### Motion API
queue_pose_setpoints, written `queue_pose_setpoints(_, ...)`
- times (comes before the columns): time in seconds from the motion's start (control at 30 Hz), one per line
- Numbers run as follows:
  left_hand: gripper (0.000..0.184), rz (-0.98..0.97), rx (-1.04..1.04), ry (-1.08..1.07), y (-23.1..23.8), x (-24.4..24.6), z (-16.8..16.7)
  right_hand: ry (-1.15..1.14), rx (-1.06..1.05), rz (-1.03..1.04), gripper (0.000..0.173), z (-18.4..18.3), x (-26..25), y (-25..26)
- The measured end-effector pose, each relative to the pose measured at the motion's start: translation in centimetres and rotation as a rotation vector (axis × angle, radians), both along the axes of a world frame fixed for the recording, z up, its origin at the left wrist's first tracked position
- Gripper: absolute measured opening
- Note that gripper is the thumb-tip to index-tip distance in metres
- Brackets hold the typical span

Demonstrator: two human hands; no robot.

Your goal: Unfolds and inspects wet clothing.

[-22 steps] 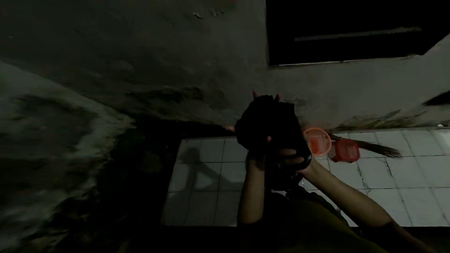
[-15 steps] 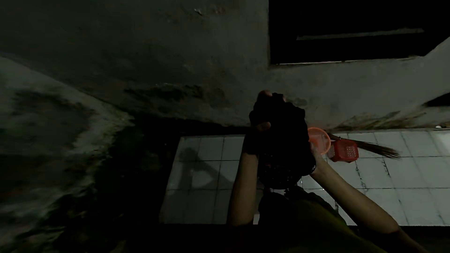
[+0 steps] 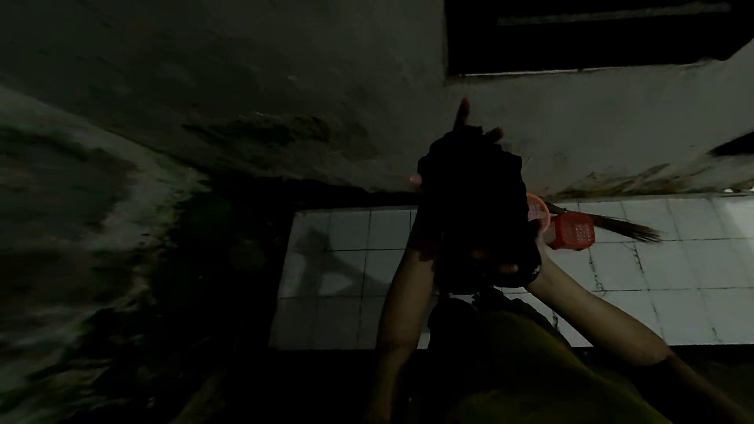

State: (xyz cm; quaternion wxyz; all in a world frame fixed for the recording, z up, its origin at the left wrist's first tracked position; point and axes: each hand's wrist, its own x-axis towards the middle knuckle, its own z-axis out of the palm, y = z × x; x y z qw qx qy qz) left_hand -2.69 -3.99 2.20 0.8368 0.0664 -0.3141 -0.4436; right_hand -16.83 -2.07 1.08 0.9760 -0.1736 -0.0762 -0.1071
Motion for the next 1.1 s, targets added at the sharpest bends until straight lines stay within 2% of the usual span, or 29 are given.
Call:
queue_pose_setpoints(0.03, 0.082, -0.056, 0.103, -0.001, 0.9, -0.7, 1.8, 0.026, -0.009, 0.009, 0.057, -0.3, -0.2, 0.1)
queue_pose_setpoints(0.07, 0.066, -0.147, 0.116, 0.085, 1.2, -1.1, 2.7, 0.070, -0.049, 0.009, 0.051, -0.7, -0.7, 0.0)
queue_pose_setpoints(0.13, 0.049, -0.445, -0.082, 0.120, 0.4, 0.0, 1.9, 0.308, -0.242, -0.046, 0.031, 0.1, -2.2, -0.5)
queue_pose_setpoints(0.17, 0.042, -0.517, -0.110, 0.021, 0.0, 0.7, 2.0, 0.482, -0.368, -0.089, 0.020, 1.7, -2.8, -0.4)
queue_pose_setpoints(0.23, 0.035, -0.536, -0.078, -0.328, 0.5, 2.2, 3.3, 0.729, -0.592, -0.101, 0.027, 4.6, -3.0, -0.4)
queue_pose_setpoints(0.27, 0.033, -0.499, -0.063, -0.479, 1.0, 2.4, 4.2, 0.826, -0.690, -0.094, 0.032, 5.5, -2.9, -0.4)
queue_pose_setpoints(0.33, 0.033, -0.365, -0.024, -0.730, 2.3, 2.2, 6.2, 0.926, -0.862, -0.090, 0.026, 5.7, -2.8, -0.7)
queue_pose_setpoints(0.4, 0.030, -0.108, 0.024, -0.902, 3.6, 0.9, 7.3, 1.023, -0.978, -0.100, 0.016, 4.1, -2.2, -1.5)
queue_pose_setpoints(0.43, 0.028, 0.031, 0.064, -0.954, 3.8, 0.3, 7.2, 1.063, -0.990, -0.146, 0.016, 2.8, -1.7, -1.8)
queue_pose_setpoints(0.53, 0.025, 0.414, 0.201, -1.053, 3.5, -0.7, 5.0, 0.986, -1.083, -0.551, 0.033, -0.6, 0.3, -2.2)
queue_pose_setpoints(0.6, 0.023, 0.592, 0.258, -1.104, 3.1, -0.9, 2.6, 0.925, -1.199, -0.746, 0.046, -3.4, 2.0, -2.6)
queue_pose_setpoints(0.63, 0.022, 0.663, 0.282, -1.127, 2.9, -0.8, 1.4, 0.965, -1.229, -0.815, 0.048, -4.5, 3.0, -2.7)
queue_pose_setpoints(0.73, 0.023, 0.824, 0.352, -1.187, 2.4, -0.3, -1.8, 1.112, -1.182, -0.816, 0.051, -4.4, 4.8, -1.9)
queue_pose_setpoints(0.8, 0.021, 0.911, 0.375, -1.206, 2.2, 0.2, -3.5, 1.108, -1.143, -0.850, 0.041, -5.5, 5.8, -2.0)
queue_pose_setpoints(0.9, 0.018, 0.987, 0.393, -1.176, 1.8, 0.9, -5.2, 1.151, -1.106, -0.772, 0.036, -6.4, 6.8, -2.3)
queue_pose_setpoints(0.93, 0.018, 1.012, 0.404, -1.160, 1.7, 1.0, -5.6, 1.156, -1.128, -0.765, 0.040, -6.9, 7.0, -2.4)
queue_pose_setpoints(1.0, 0.018, 1.038, 0.457, -1.113, 1.5, 1.1, -6.0, 1.123, -1.204, -0.880, 0.043, -8.5, 7.5, -2.2)
queue_pose_setpoints(1.1, 0.019, 1.032, 0.541, -0.971, 1.3, 1.3, -5.7, 1.154, -1.186, -0.890, 0.048, -6.7, 7.9, -2.0)
